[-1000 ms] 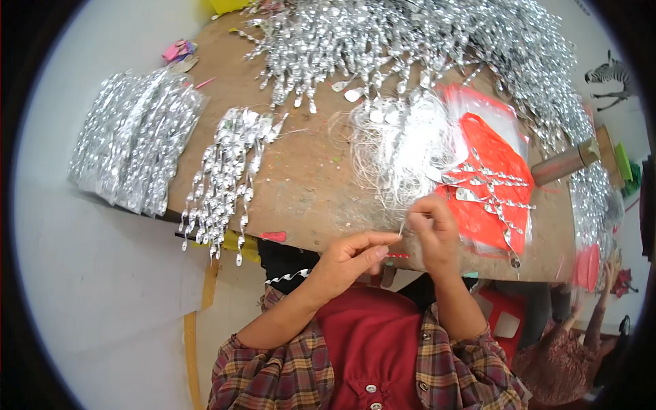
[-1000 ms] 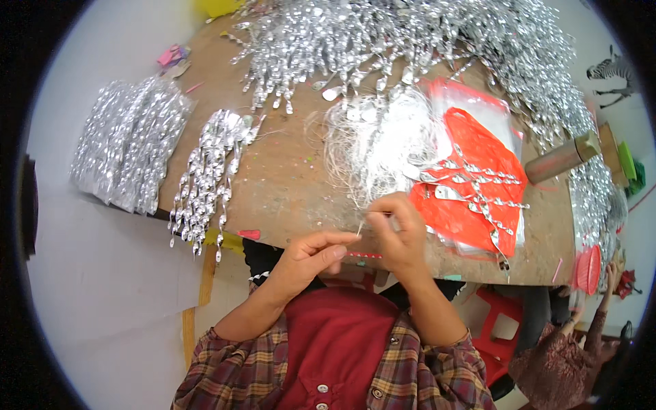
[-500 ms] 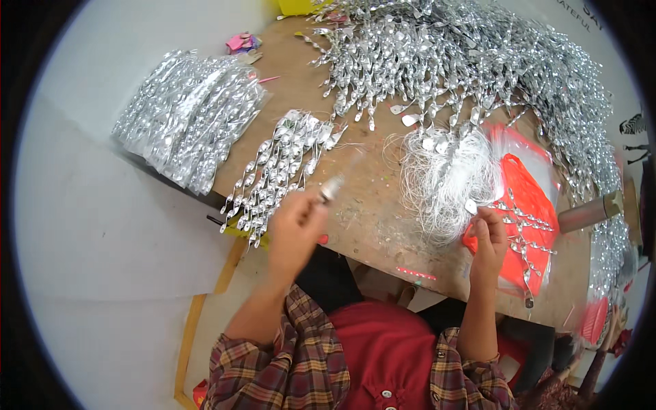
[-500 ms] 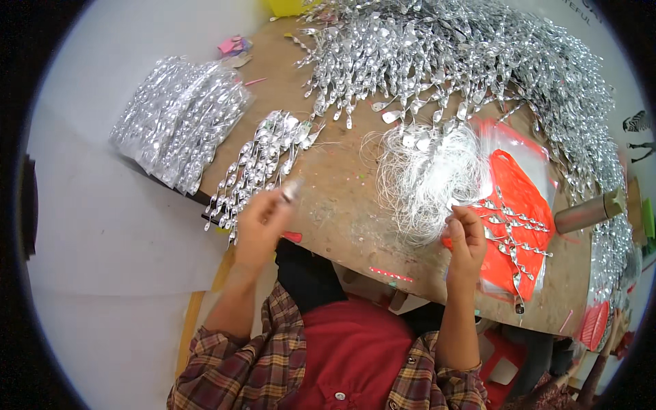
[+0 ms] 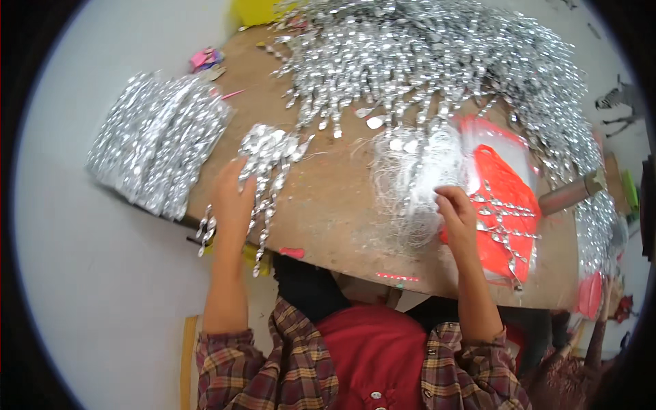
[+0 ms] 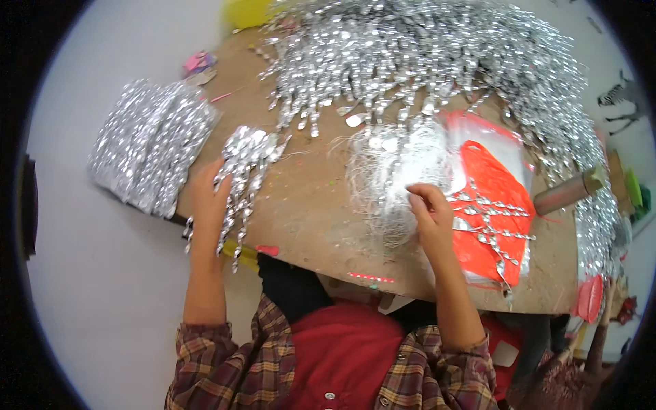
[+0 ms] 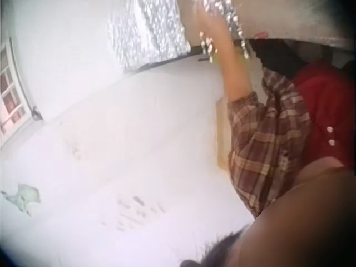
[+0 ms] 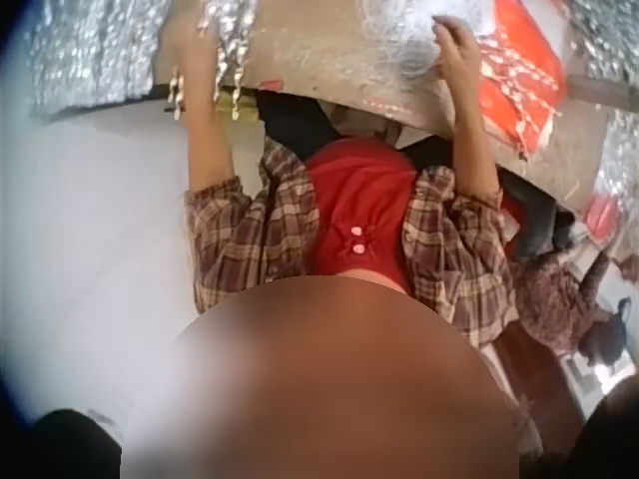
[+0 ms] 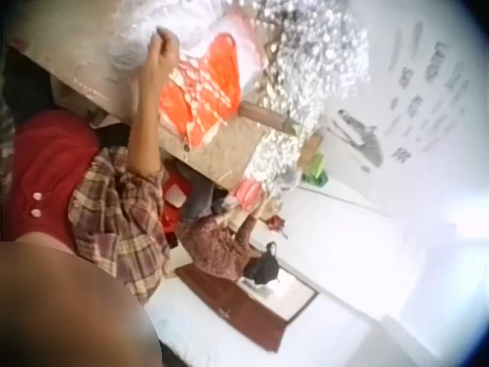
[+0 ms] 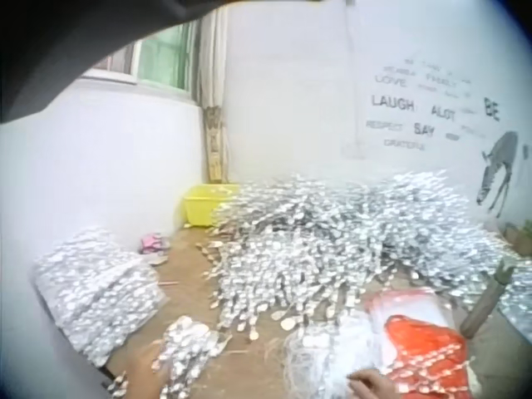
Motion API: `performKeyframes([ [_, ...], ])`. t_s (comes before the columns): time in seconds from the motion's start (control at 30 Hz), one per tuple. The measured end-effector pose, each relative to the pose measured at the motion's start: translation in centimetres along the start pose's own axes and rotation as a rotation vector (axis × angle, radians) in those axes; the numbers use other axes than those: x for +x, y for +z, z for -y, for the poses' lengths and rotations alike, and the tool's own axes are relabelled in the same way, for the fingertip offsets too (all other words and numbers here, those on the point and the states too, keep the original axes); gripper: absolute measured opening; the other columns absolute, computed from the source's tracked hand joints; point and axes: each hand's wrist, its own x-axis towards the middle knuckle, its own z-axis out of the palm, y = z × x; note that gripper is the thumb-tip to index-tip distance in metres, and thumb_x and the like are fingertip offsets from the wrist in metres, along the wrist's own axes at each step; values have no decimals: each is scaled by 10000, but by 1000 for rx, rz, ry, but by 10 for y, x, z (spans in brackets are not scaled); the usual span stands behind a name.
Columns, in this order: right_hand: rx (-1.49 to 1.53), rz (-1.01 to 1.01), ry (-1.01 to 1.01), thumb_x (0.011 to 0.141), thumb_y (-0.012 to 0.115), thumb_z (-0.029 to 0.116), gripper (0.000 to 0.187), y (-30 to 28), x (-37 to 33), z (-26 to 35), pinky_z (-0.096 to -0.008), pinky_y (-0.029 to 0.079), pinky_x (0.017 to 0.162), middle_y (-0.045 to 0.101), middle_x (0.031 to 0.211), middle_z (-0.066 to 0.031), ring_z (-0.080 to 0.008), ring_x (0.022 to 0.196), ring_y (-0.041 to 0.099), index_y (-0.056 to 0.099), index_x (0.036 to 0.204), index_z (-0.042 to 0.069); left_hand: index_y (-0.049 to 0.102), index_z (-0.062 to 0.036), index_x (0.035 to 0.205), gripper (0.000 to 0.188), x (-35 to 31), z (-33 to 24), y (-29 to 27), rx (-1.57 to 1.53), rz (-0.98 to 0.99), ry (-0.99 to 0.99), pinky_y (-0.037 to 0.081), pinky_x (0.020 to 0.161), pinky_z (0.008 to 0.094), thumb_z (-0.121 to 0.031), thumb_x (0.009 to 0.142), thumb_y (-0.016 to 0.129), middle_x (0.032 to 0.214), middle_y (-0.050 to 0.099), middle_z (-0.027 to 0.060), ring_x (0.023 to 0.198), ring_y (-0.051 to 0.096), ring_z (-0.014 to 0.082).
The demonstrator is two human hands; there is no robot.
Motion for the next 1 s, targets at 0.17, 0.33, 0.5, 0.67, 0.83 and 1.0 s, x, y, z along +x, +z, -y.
performKeyframes([
  [0.17,-171,-48,-213,849,597,72,139,8,71,-32,-231,429,644,615,873,-10,-74,724,524,636,975,26,619,-19,1029,267,-49,-71,13,-83,113,350,439,821,428,-57,765,603,1009,608,157,944,560,332],
  [0.33,-513,47,-292,840,596,84,133,39,122,-41,-278,454,655,603,836,-56,-162,738,577,650,960,98,628,-22,956,215,-105,-87,56,-364,235,276,447,747,424,-42,742,617,955,612,152,860,568,335],
  [0.5,-769,-24,-363,841,579,99,120,45,143,-52,-329,469,616,593,860,-78,-210,683,607,659,925,129,636,-51,946,230,-101,-98,57,-331,156,291,455,663,394,-19,719,611,869,622,107,753,573,304],
  [0.67,-682,68,-319,810,538,16,191,26,125,-44,-359,504,580,602,900,-81,-275,607,604,666,896,128,637,-58,958,263,-99,-95,56,-336,159,277,449,654,386,-10,701,609,873,620,100,750,570,294],
  [0.83,-1029,150,-609,683,590,-12,249,15,116,-49,-366,461,662,604,971,-48,-261,725,617,672,849,154,632,-37,934,237,-97,-100,51,-351,151,265,456,652,391,35,709,608,853,626,129,749,584,319],
  [1.0,-1039,133,-613,680,618,29,217,1,113,-59,-362,438,702,606,1001,-30,-240,767,611,666,847,159,631,-44,933,242,-100,-99,52,-331,146,249,453,648,389,32,705,607,834,621,123,741,582,313],
])
